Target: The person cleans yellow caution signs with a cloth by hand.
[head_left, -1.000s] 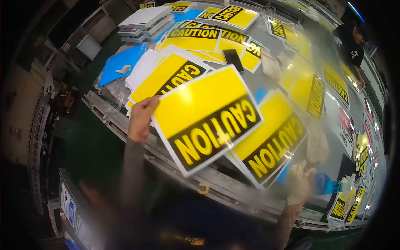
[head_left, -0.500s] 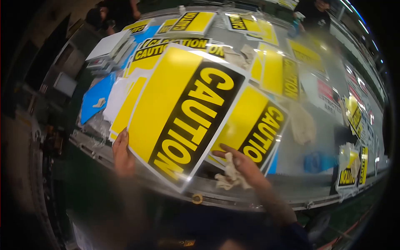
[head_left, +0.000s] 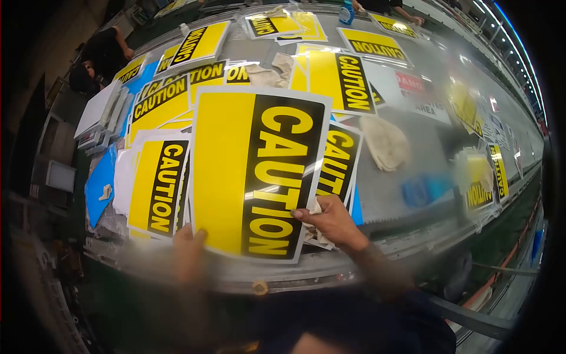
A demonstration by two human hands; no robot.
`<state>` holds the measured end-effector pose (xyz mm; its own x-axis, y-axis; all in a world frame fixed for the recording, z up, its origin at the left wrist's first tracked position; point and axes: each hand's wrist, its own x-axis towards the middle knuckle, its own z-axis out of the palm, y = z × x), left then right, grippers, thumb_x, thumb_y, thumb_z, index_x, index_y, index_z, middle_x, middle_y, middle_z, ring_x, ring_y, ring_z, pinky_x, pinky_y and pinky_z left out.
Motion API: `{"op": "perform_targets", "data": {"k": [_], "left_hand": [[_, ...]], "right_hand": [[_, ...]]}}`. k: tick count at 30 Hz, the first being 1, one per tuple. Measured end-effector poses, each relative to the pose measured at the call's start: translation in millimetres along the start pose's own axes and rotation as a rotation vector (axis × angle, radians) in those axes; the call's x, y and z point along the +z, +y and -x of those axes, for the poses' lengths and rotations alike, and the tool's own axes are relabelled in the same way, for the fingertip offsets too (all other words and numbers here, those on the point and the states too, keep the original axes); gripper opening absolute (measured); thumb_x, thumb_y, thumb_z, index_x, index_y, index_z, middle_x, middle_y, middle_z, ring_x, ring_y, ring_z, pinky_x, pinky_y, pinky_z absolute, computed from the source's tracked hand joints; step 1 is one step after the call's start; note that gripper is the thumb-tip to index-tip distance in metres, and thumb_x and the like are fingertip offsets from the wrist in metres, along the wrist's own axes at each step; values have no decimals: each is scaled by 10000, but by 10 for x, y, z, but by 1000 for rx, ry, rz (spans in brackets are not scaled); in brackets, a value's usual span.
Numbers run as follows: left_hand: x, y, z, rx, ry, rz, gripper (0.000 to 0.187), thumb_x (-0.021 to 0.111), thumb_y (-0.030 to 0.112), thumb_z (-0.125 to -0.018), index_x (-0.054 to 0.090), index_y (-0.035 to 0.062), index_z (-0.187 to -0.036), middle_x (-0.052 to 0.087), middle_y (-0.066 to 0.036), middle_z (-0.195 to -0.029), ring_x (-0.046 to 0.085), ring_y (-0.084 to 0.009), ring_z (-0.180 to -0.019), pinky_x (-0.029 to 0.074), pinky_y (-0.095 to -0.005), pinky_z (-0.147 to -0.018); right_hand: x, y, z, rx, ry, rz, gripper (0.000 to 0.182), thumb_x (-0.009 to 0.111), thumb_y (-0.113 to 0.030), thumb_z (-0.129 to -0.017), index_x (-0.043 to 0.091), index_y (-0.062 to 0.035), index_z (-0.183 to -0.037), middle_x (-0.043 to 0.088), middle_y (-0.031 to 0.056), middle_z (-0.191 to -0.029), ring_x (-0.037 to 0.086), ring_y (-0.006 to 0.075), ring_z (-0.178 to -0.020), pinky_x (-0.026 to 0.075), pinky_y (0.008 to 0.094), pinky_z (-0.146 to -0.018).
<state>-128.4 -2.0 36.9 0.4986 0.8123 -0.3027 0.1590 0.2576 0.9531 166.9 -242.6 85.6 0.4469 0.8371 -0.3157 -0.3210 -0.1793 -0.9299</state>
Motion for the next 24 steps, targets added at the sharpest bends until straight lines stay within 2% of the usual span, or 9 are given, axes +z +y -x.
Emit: {"op": "perform_targets", "data": {"k": [4,7,9,10,13,14,16,23,24], "left_hand": [[18,-225,-40,31,36,-24,359,896,210,-981,760,-19,-1221,828,-93,-1145,764,-151,-1016,565,-315,-988],[54,-238,-57,113,50,-181,371,886,143,-980,737,-42,-1264,817,-99,-1169,752,-152,-1051,557,-304,-983],[301,-98,58,244,174,-373,386,879,109,-977,724,-53,-1291,813,-107,-1180,747,-155,-1078,552,-297,-987],[447,5,123,191,231,-251,433,896,59,-932,739,-66,-1315,764,-46,-1148,679,-126,-1018,528,-275,-935],[640,126,191,365,402,-529,473,924,29,-876,767,-62,-1313,670,8,-1084,560,-111,-933,492,-266,-871],[673,122,184,381,414,-467,481,930,-8,-839,787,-56,-1296,590,25,-1057,466,-115,-899,463,-273,-831],[702,132,195,356,418,-438,476,927,-16,-840,787,-61,-1293,596,24,-1050,466,-114,-895,462,-270,-831],[732,84,186,353,372,-319,399,846,-34,-934,704,-57,-1307,736,-74,-1194,706,-173,-1091,564,-317,-972],[754,148,210,343,397,-275,387,827,-39,-950,689,-52,-1311,745,-89,-1212,723,-189,-1116,572,-328,-985]], "right_hand": [[-153,71,-8,25,19,28,338,834,-256,-1045,812,35,-1215,815,19,-1022,686,49,-881,556,242,-764],[-168,70,30,2,42,-13,355,842,-263,-1039,814,35,-1231,818,17,-1016,675,42,-872,548,234,-757],[-194,91,27,35,67,29,363,854,-269,-1028,820,38,-1219,818,16,-1003,668,36,-868,543,235,-750],[-150,15,47,26,89,16,364,857,-271,-1026,821,39,-1212,817,16,-997,663,34,-863,542,237,-748],[-99,-13,54,28,110,-43,343,869,-289,-1014,825,18,-1161,795,-8,-936,653,21,-766,533,227,-650],[-129,11,53,35,103,-74,331,870,-294,-1013,825,8,-1141,786,-17,-917,649,18,-737,529,221,-620],[-163,92,16,28,126,-149,313,847,-334,-1030,808,-31,-1101,744,-43,-842,634,15,-639,511,202,-527],[-218,254,64,30,175,-313,393,753,-441,-1089,751,-48,-1078,710,-32,-811,620,46,-608,517,223,-535],[-202,239,88,141,309,-224,378,737,-442,-1100,718,-64,-1114,690,-19,-840,624,72,-606,520,236,-535]]}}
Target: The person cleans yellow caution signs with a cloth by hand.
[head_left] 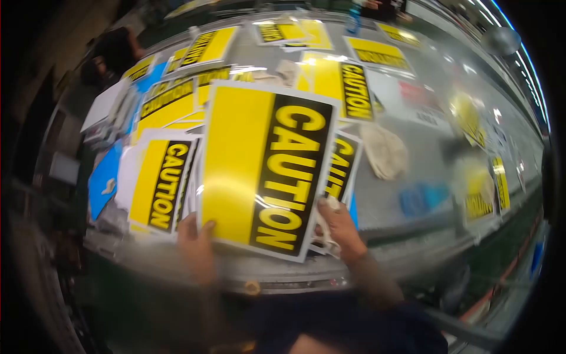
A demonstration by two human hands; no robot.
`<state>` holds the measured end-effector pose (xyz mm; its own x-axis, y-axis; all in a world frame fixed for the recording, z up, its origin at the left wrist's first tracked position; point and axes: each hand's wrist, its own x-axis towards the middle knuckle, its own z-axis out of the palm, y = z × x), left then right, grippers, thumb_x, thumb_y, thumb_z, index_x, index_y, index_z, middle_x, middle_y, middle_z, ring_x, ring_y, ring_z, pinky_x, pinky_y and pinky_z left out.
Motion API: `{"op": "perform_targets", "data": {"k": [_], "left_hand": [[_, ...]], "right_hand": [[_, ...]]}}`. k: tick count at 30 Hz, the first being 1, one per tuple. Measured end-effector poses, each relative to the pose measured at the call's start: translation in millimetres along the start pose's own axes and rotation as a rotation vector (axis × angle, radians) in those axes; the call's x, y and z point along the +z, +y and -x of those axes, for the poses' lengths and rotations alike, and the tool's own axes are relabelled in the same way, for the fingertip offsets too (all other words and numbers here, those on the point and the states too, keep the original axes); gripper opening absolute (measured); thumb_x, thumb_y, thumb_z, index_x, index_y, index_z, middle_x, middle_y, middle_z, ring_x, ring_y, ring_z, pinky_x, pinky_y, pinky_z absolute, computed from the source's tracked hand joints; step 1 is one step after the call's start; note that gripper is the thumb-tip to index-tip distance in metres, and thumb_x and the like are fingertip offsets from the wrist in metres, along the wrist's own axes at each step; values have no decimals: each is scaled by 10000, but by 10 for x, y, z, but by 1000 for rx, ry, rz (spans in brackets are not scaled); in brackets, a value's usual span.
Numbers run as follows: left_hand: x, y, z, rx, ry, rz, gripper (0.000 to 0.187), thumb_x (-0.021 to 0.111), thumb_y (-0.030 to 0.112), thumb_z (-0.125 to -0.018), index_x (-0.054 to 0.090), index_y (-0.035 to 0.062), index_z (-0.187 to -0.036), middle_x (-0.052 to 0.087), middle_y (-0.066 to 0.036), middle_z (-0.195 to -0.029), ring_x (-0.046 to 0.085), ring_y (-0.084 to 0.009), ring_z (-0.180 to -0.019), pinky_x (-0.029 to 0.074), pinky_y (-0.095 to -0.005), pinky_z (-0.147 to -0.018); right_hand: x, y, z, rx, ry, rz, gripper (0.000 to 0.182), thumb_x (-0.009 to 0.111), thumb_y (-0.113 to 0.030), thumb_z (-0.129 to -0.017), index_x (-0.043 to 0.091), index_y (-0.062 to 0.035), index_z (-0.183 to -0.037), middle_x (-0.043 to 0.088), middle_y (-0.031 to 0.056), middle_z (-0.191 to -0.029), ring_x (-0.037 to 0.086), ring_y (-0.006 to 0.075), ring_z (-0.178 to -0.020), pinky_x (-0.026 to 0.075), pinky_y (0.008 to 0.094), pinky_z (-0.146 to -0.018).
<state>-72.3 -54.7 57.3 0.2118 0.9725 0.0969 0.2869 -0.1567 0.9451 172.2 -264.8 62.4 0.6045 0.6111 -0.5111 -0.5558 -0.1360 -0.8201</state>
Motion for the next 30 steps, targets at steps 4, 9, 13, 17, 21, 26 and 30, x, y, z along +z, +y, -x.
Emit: {"op": "perform_targets", "data": {"k": [4,9,13,17,21,26,30], "left_hand": [[-195,-6,-115,15,-32,-14,351,798,33,-975,698,-23,-1307,718,-77,-1243,665,-165,-1112,532,-313,-1000],[-967,-126,-749,-44,-24,419,385,781,64,-1033,682,-34,-1392,752,-89,-1287,717,-173,-1138,565,-319,-1025],[-1982,-999,-1691,-88,-46,379,419,750,37,-1046,660,-45,-1447,756,-114,-1340,735,-197,-1192,575,-334,-1058],[-2487,-1562,-2158,-128,-10,21,450,828,58,-973,713,-58,-1392,758,-149,-1366,728,-247,-1221,557,-381,-1083],[-2637,-1966,-2280,328,251,-933,550,961,176,-815,777,-23,-1293,744,-160,-1279,709,-371,-1165,558,-471,-1042],[-1184,-798,-1282,131,61,-300,467,816,182,-1010,699,35,-1438,686,-143,-1374,660,-306,-1266,521,-432,-1070],[-46,-103,-355,280,-367,-420,481,779,174,-1025,680,41,-1476,650,-151,-1485,602,-306,-1369,498,-442,-1107]], "right_hand": [[-94,42,51,-110,95,-116,316,723,-398,-1111,693,-97,-1203,667,-23,-868,622,63,-609,492,236,-486],[-611,-6,-367,-331,238,203,269,785,-298,-1080,697,-50,-1024,687,5,-758,582,66,-508,428,228,-426],[-762,-264,-367,-540,388,740,296,773,-241,-1082,697,-14,-909,675,21,-743,583,78,-512,436,272,-424],[-819,-341,-317,-480,373,764,288,768,-229,-1075,731,30,-954,679,26,-729,602,88,-529,449,293,-439],[-816,-336,-297,-330,314,584,310,763,-249,-1071,758,29,-933,707,32,-723,640,100,-560,465,309,-465],[-1063,-280,-288,-350,319,1051,420,798,-380,-1045,776,26,-942,715,108,-664,673,138,-564,519,372,-553],[-881,-874,68,-307,444,844,350,789,-329,-1064,787,20,-1040,755,101,-741,691,115,-621,518,320,-571]]}}
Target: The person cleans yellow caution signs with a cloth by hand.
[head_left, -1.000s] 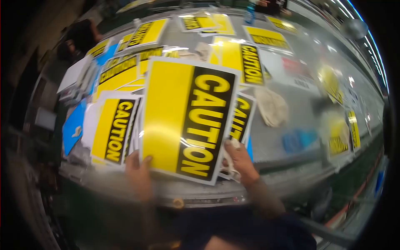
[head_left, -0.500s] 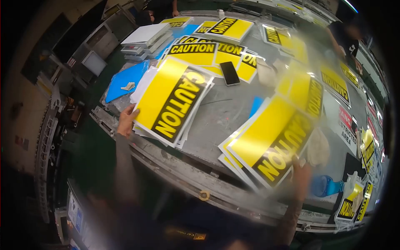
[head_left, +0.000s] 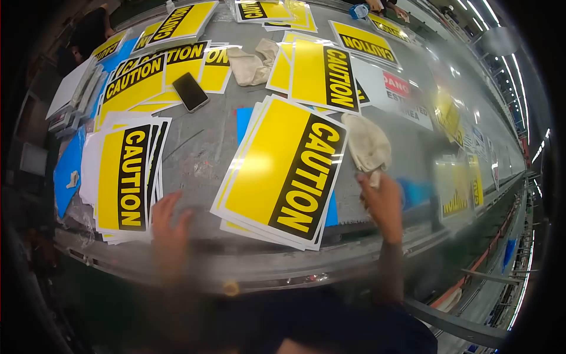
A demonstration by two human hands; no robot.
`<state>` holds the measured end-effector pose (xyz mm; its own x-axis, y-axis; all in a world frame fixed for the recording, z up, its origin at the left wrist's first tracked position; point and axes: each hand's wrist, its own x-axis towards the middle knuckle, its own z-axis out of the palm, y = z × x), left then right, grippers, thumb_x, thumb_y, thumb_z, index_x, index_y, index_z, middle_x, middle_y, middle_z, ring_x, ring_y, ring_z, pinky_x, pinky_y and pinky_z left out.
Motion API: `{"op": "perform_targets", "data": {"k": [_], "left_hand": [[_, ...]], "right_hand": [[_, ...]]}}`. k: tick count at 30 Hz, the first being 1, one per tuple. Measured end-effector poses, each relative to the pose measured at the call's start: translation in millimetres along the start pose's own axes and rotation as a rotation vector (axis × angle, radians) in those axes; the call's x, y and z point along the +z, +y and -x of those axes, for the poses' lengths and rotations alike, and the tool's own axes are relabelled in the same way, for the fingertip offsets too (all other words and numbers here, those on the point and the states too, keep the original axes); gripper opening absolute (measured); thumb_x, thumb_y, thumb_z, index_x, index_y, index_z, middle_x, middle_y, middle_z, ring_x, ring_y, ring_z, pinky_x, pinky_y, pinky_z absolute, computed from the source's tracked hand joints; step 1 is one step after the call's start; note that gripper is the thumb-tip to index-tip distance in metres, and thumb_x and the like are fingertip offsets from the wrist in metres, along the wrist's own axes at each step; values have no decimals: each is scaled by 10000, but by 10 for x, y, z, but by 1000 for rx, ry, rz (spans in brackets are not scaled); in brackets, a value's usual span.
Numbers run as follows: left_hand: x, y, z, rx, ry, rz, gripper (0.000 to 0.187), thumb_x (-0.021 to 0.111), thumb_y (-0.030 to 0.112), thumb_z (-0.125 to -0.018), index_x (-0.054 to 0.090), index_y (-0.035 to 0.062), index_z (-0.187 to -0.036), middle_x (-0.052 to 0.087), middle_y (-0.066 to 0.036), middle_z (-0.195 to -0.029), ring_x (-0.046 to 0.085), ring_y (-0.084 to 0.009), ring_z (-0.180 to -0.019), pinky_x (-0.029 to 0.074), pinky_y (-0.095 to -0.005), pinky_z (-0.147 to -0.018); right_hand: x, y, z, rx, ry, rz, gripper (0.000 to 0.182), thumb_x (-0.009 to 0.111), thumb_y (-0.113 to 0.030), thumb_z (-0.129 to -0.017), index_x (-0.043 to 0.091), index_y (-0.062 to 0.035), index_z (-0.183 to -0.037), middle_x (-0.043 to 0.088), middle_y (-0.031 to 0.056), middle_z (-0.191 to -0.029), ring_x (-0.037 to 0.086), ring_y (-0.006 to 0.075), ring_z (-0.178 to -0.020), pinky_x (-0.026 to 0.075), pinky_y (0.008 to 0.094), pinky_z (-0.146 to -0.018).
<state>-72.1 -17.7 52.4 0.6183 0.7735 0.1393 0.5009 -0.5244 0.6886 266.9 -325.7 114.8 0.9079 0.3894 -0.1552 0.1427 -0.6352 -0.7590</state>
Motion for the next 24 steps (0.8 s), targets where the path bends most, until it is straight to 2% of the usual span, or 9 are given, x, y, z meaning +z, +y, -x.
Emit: {"op": "perform_targets", "data": {"k": [5,8,11,15,16,19,21,22,24], "left_hand": [[757,418,-93,178,-185,-183,768,805,361,-993,524,28,-1624,513,-197,-1648,396,-425,-1555,332,-529,-1252],[926,323,-70,229,-236,-290,878,778,466,-999,443,34,-1686,487,-205,-1676,361,-444,-1582,266,-592,-1272],[926,306,-86,193,-294,-298,890,737,514,-1023,424,31,-1702,459,-209,-1708,328,-443,-1613,228,-625,-1276],[925,280,-102,201,-314,-328,892,709,533,-1034,418,25,-1706,452,-204,-1718,313,-440,-1625,216,-618,-1283],[920,290,-106,196,-317,-326,893,704,539,-1035,417,24,-1707,451,-203,-1719,313,-441,-1625,215,-620,-1283],[926,309,-133,179,-321,-317,888,698,533,-1041,413,23,-1709,447,-205,-1722,308,-439,-1630,213,-622,-1283],[911,285,-119,190,-339,-316,894,709,529,-1035,411,23,-1709,445,-204,-1725,304,-437,-1633,214,-619,-1285],[915,273,-101,199,-325,-315,886,725,522,-1020,430,39,-1701,457,-189,-1721,319,-434,-1626,224,-622,-1277],[934,272,-111,211,-279,-314,871,758,508,-990,468,71,-1685,483,-158,-1713,348,-427,-1613,244,-629,-1260]], "right_hand": [[331,-548,147,-275,-219,-244,279,687,-99,-1072,726,-13,-1335,812,122,-1028,768,142,-880,596,326,-773],[1428,113,364,-1028,-425,483,616,714,-188,-1005,552,-86,-1591,510,211,-1664,450,369,-1602,364,588,-1285],[1424,155,-194,-968,-517,483,603,658,-201,-1028,535,-113,-1611,459,160,-1730,396,450,-1604,332,630,-1284],[1323,140,-1316,-978,86,523,446,688,-146,-965,690,-82,-1406,553,217,-1623,448,472,-1541,358,636,-1253],[1205,54,-1231,-1236,-23,755,408,708,-147,-946,720,-67,-1346,560,243,-1594,443,490,-1538,339,648,-1263],[1598,35,-158,-1051,-541,207,515,664,-152,-1011,594,77,-1466,546,287,-1594,510,441,-1515,314,666,-1285],[1668,106,-94,-1309,-518,315,593,645,-108,-990,527,80,-1540,542,275,-1607,565,439,-1457,374,609,-1271],[1659,100,-343,-1093,-553,268,598,629,-46,-960,539,51,-1543,552,247,-1614,597,462,-1410,419,561,-1251],[1514,130,-1133,-1219,-223,307,586,688,-6,-900,581,61,-1472,564,274,-1566,542,446,-1465,432,538,-1232]]}}
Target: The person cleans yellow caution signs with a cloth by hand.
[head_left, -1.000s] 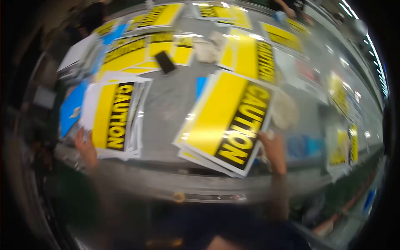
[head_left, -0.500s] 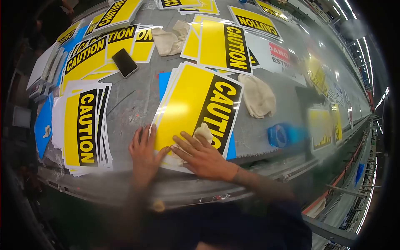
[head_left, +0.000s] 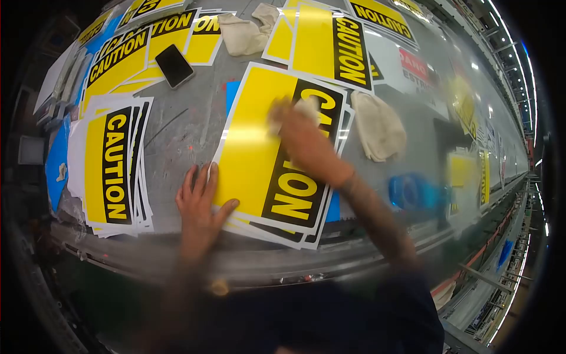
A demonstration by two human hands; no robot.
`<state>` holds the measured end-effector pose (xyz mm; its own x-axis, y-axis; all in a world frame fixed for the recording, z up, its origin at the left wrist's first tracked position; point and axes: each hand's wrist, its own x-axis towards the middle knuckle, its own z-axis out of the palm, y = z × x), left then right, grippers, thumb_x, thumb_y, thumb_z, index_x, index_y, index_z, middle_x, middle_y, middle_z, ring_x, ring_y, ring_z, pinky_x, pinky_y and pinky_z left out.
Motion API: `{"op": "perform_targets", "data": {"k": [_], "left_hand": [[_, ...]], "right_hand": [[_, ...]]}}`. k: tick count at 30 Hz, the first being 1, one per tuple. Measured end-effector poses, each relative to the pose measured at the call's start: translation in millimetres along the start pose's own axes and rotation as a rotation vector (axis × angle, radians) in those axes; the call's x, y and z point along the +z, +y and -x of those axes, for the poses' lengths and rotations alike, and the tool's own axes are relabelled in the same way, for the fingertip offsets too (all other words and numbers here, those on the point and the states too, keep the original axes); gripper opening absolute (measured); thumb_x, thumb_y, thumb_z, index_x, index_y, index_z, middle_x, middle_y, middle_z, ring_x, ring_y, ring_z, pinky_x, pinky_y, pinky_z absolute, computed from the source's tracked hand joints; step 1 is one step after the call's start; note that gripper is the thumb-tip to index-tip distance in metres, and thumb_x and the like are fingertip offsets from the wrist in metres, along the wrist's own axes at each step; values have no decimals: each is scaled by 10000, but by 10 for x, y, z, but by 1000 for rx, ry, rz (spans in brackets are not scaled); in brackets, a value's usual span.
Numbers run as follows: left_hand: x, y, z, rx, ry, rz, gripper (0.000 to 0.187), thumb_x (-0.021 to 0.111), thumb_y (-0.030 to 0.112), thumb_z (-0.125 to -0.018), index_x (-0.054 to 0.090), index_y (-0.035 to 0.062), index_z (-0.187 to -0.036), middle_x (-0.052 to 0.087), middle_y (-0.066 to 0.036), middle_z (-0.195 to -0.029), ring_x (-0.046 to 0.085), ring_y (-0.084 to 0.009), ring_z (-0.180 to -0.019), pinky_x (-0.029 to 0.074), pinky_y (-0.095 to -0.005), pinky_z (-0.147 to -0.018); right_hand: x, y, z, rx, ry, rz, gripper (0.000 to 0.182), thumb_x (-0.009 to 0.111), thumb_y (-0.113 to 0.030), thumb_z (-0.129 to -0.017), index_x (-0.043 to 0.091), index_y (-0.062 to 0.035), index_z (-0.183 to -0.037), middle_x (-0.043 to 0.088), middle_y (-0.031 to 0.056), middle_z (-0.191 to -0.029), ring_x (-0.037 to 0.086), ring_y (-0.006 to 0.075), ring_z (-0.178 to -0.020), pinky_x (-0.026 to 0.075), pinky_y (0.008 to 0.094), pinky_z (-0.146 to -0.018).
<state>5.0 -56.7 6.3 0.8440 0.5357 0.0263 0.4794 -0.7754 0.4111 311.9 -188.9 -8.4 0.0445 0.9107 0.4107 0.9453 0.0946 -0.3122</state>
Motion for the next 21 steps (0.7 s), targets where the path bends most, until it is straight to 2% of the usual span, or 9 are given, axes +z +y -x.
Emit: {"op": "perform_targets", "data": {"k": [4,5,6,7,9,11,13,19,21], "left_hand": [[-34,-36,-26,9,-19,28,879,792,487,-970,477,83,-1684,487,-147,-1715,340,-423,-1619,244,-627,-1258],[-53,-70,-28,29,-23,39,876,800,482,-966,483,92,-1683,488,-140,-1715,333,-421,-1622,243,-625,-1259],[-72,-115,-42,50,-36,51,873,807,478,-961,488,102,-1682,488,-134,-1716,327,-419,-1625,242,-623,-1260],[-100,-152,-68,71,-47,64,871,815,473,-957,493,111,-1681,489,-127,-1717,320,-416,-1629,241,-620,-1262],[-198,-179,-115,70,-107,68,878,822,485,-949,496,142,-1688,472,-103,-1741,293,-416,-1644,233,-602,-1281],[-268,-175,-149,89,-150,58,909,821,513,-943,479,151,-1704,454,-99,-1762,270,-421,-1659,219,-591,-1308],[-235,-159,-126,66,-111,28,903,786,564,-961,479,150,-1703,366,-167,-1799,253,-440,-1662,223,-611,-1309],[33,-22,233,-139,-6,61,1137,758,678,-941,304,16,-1746,255,-259,-1821,115,-497,-1701,119,-676,-1336],[34,-44,258,-155,-59,120,1173,753,685,-944,253,5,-1758,247,-253,-1826,58,-508,-1708,68,-702,-1335]], "right_hand": [[149,-267,-157,1,-81,-181,462,630,11,-951,578,75,-1406,558,299,-1523,501,492,-1480,361,551,-1302],[17,-807,-298,201,-368,-409,484,632,-5,-974,554,81,-1444,532,317,-1551,513,459,-1483,391,517,-1289],[316,-1034,-41,-103,-195,-303,570,664,-15,-971,516,82,-1513,495,296,-1607,491,433,-1525,425,489,-1268],[166,-1289,-60,-109,-290,-310,609,708,-45,-963,528,65,-1535,470,267,-1661,461,430,-1569,418,514,-1272],[154,-1078,91,-12,-280,-294,612,748,-97,-968,567,17,-1541,468,212,-1698,389,427,-1625,379,534,-1301],[-68,-756,-34,35,-223,65,595,747,-243,-1020,598,-181,-1593,437,144,-1754,267,455,-1674,298,627,-1325],[-142,-492,-18,124,-189,129,532,690,-351,-1065,618,-195,-1569,466,141,-1735,321,477,-1641,273,675,-1310],[-32,-713,-39,273,-141,192,542,639,-296,-1091,574,-112,-1597,419,185,-1755,312,532,-1620,251,667,-1319],[148,-901,-57,54,-220,85,529,601,-235,-1068,576,-25,-1553,483,198,-1682,412,527,-1546,280,647,-1314]]}}
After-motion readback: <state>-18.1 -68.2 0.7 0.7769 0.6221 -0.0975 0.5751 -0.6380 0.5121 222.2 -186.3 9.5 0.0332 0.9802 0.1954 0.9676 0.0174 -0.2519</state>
